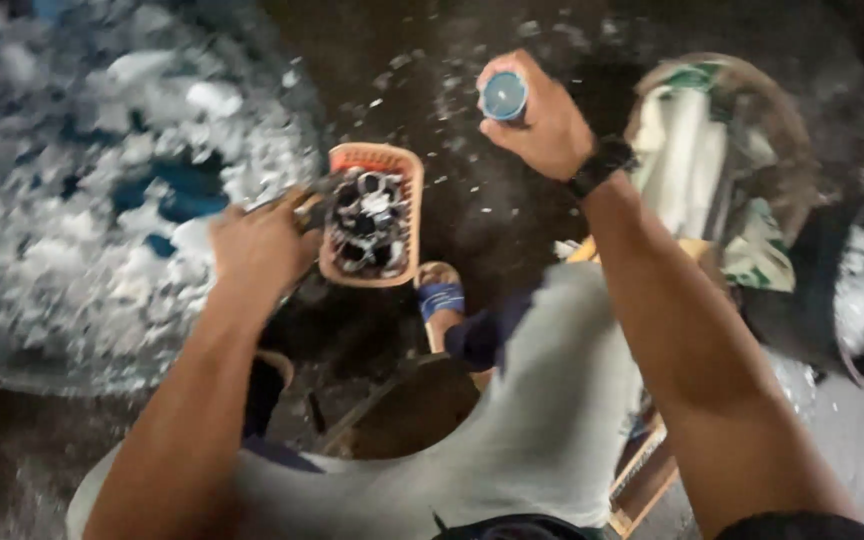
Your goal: Cleaning excess wax from blue candle tubes using pliers and sorting them into a wooden crate.
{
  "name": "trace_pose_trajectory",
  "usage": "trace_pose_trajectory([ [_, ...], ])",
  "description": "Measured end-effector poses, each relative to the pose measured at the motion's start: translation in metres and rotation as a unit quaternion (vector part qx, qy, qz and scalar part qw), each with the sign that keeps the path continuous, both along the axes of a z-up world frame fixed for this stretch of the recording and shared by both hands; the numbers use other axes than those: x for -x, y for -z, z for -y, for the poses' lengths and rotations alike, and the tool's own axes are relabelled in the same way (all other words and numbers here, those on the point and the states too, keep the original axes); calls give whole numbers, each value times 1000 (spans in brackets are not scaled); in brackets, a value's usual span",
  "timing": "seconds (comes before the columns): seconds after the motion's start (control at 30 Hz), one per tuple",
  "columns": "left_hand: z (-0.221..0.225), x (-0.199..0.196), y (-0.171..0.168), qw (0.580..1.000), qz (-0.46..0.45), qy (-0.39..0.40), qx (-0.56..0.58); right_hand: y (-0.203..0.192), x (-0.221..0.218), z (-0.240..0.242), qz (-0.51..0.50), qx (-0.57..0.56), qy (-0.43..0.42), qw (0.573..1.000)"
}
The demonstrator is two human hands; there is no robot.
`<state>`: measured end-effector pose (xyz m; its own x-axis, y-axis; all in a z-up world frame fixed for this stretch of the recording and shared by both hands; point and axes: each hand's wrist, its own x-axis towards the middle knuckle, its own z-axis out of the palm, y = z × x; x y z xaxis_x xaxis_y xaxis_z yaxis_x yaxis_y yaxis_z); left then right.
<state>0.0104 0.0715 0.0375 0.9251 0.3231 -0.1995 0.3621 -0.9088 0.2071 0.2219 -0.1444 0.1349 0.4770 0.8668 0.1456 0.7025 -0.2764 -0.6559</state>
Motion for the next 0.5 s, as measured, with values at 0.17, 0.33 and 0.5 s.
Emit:
trace_pose_trajectory([
  [0.17,-8,1,1,996,-93,-6,16,-23,-4,128,80,13,190,978],
  [0.33,-3,10,-26,974,-184,-37,125,105,34,350,287,240,305,876],
  [0.5,-4,32,-36,920,33,-189,342,223,147,430,-207,201,691,663],
])
